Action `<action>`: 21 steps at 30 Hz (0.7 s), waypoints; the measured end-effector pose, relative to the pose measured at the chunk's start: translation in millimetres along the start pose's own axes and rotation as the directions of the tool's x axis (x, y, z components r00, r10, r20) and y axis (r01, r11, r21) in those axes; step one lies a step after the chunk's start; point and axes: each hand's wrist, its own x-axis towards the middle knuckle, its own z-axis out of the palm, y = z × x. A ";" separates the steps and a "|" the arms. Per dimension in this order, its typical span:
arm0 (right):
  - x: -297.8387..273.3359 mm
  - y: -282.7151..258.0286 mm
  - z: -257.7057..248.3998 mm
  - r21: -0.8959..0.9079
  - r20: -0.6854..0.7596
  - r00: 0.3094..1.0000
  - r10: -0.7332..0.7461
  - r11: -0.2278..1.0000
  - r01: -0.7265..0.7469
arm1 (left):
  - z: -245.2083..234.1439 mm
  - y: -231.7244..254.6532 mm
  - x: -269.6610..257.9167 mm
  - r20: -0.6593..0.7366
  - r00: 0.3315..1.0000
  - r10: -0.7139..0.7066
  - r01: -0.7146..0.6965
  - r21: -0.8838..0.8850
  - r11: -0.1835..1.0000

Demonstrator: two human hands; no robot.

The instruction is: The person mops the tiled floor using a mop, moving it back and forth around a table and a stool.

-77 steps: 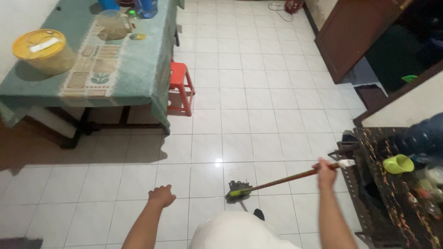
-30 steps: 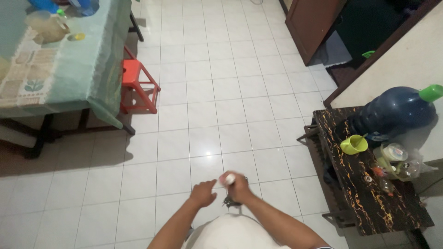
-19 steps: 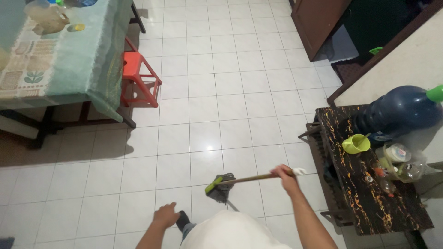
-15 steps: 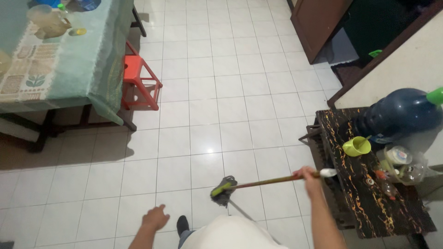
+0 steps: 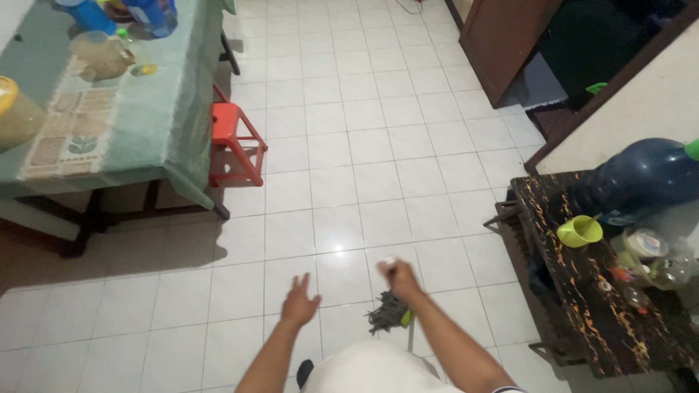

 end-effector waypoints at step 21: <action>-16.0 -53.6 90.7 -0.874 0.327 0.941 -0.084 0.353 0.335 | -163.8 -185.1 -27.4 0.072 0.996 -0.046 0.024 0.290 0.957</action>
